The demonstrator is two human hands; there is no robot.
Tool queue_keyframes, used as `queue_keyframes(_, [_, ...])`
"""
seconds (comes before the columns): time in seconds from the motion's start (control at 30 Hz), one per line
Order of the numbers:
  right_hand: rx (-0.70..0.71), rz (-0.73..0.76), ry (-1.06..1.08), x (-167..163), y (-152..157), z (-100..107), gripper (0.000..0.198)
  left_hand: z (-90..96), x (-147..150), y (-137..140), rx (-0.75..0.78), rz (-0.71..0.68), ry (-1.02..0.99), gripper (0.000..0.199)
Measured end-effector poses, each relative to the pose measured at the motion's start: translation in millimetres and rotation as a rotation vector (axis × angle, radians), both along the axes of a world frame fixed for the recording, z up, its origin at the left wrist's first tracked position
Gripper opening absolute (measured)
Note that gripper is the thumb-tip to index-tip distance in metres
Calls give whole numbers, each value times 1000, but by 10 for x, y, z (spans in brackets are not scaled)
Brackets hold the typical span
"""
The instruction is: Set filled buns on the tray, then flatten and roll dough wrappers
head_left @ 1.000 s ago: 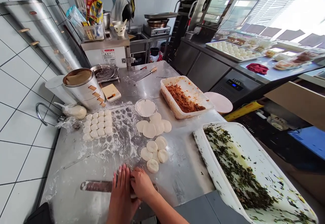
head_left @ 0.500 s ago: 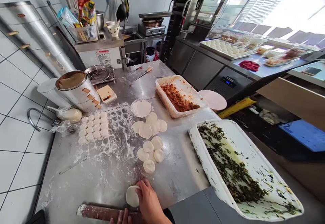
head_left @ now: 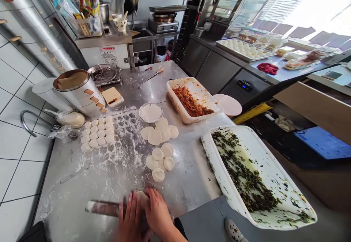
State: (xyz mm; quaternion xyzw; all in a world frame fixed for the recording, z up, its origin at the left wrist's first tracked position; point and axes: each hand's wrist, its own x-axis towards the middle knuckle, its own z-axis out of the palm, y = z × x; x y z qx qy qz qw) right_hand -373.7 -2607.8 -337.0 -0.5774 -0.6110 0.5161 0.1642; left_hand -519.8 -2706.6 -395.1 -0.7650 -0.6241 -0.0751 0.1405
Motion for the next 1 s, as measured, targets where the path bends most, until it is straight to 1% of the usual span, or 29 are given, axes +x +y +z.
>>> queue_keyframes(0.03, [22,23,-15,-19,38,3,32,52,17,74,-99,45,-8,95])
queue_keyframes(0.07, [33,46,-25,-28,70,8,27,94,31,113,-155,65,-2,96])
queue_keyframes(0.1, [31,58,-22,-22,83,12,23,118,39,103,-160,53,12,96])
queue_keyframes(0.13, [24,50,-11,-1,70,14,22,122,42,48,-101,25,32,96])
queue_keyframes(0.2, [3,-8,20,66,-21,4,28,89,36,-125,110,-45,67,102])
queue_keyframes(0.23, [-11,-38,38,94,-78,-7,31,70,35,-192,177,-70,82,104])
queue_keyframes(0.27, [-20,-60,51,110,-123,-20,32,60,40,-219,197,-79,81,105])
queue_keyframes(0.3, [-17,-64,52,111,-146,-32,32,61,52,-199,156,-67,68,102])
queue_keyframes(0.4, [31,11,-18,52,-70,-43,38,83,104,3,-80,37,-13,91])
queue_keyframes(0.43, [44,43,-44,36,-30,-38,36,70,110,44,-107,48,-24,90])
queue_keyframes(0.47, [46,62,-57,35,-6,-31,31,39,105,44,-58,18,-14,89])
queue_keyframes(0.5, [36,59,-56,49,-7,-24,27,-7,90,4,52,-37,11,88])
queue_keyframes(0.57, [-1,5,-28,114,-82,-19,28,-106,44,-133,313,-139,73,90])
queue_keyframes(0.6, [-22,-25,-15,150,-136,-21,30,-133,26,-185,380,-159,95,92])
queue_keyframes(0.63, [-34,-50,-1,178,-182,-25,33,-132,22,-201,380,-151,99,93])
queue_keyframes(0.67, [-37,-62,6,192,-205,-29,38,-100,34,-174,305,-118,83,92])
queue_keyframes(0.73, [-23,-33,-26,176,-160,-32,46,28,100,-16,30,-13,14,89])
queue_keyframes(0.77, [-15,-6,-55,148,-101,-30,45,97,143,78,-89,44,-18,90])
queue_keyframes(0.8, [-16,27,-85,114,-32,-24,40,150,183,154,-155,75,-47,93])
queue_keyframes(0.83, [-27,66,-109,80,31,-13,32,177,214,194,-134,73,-71,96])
queue_keyframes(0.87, [-42,101,-122,49,77,4,25,173,234,194,-50,55,-76,96])
queue_keyframes(0.9, [-55,124,-122,25,100,27,20,140,241,156,80,21,-65,97])
queue_keyframes(0.97, [-77,135,-106,2,94,99,16,16,223,21,344,-45,-6,98])
queue_keyframes(1.0, [-86,129,-94,2,86,146,15,-54,204,-47,430,-66,27,100])
